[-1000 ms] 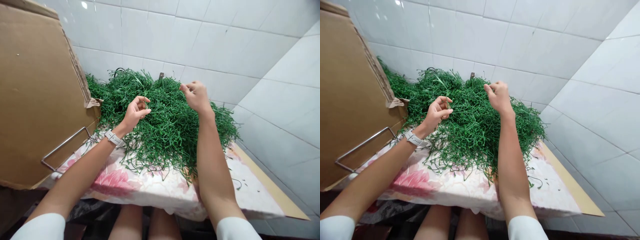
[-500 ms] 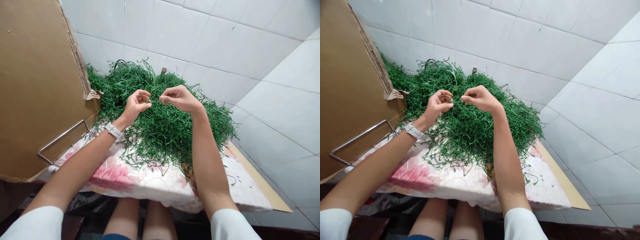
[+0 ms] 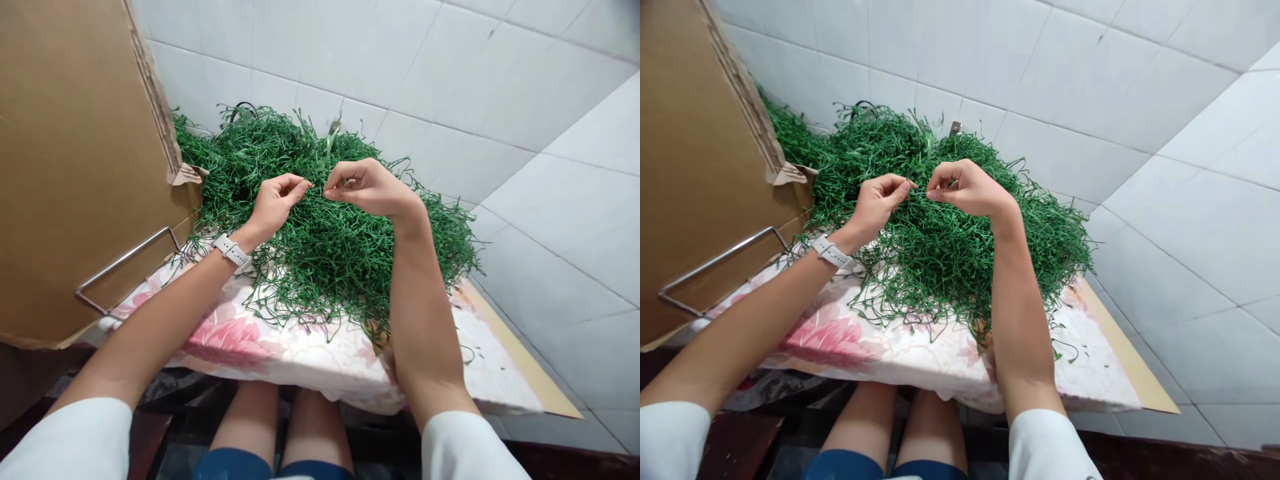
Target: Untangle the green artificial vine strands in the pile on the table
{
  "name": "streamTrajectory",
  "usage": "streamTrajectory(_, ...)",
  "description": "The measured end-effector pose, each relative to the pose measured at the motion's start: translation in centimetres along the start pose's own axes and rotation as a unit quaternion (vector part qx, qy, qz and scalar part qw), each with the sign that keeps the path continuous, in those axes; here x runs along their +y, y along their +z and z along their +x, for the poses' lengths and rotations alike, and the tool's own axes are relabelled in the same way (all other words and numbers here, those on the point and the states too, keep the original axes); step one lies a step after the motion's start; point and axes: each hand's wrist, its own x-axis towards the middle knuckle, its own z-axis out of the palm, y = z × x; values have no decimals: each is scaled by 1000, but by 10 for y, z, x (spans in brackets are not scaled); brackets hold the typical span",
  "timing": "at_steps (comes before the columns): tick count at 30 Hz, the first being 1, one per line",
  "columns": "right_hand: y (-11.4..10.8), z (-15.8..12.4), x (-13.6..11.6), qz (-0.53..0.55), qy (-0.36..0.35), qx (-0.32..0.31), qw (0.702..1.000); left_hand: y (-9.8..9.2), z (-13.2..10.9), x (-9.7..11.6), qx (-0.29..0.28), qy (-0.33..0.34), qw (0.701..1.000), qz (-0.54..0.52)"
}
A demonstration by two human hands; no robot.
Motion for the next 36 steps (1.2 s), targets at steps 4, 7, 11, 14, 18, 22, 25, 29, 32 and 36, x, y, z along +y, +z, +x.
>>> streamTrajectory(4, 6, 3, 1, -16, -2, -21, 1000, 4, 1, 4, 73, -59, 995, -37)
streamTrajectory(7, 9, 4, 1, -1, -3, -47, 999, 6, 2, 2, 107, -76, 990, -53)
streamTrajectory(11, 1, -1, -1, -32, -28, -18, 999, 5, 1, -2, 84, -10, 996, -29)
streamTrajectory(14, -8, -6, -2, -88, -39, 34, 995, 7, -2, 0, 43, 27, 999, 9)
streamTrajectory(18, -8, -4, 1, -139, -45, 92, 985, 16, -8, 7, 5, 1, 1000, -19)
streamTrajectory(22, -5, 3, 17, -190, -52, 118, 973, 21, -14, 8, -6, -84, 994, -67)
streamTrajectory(25, -19, -6, 42, -254, -10, 224, 941, 20, -18, 8, -3, -128, 986, -105)
streamTrajectory(29, -45, -29, 75, -249, 106, 369, 889, 16, -18, 12, 9, -152, 977, -152)
streamTrajectory(32, -50, -35, 82, -224, 103, 361, 899, 15, -15, 9, 22, -157, 973, -168)
streamTrajectory(36, -46, -28, 74, -174, 56, 326, 927, 15, -13, -1, 31, -151, 978, -139)
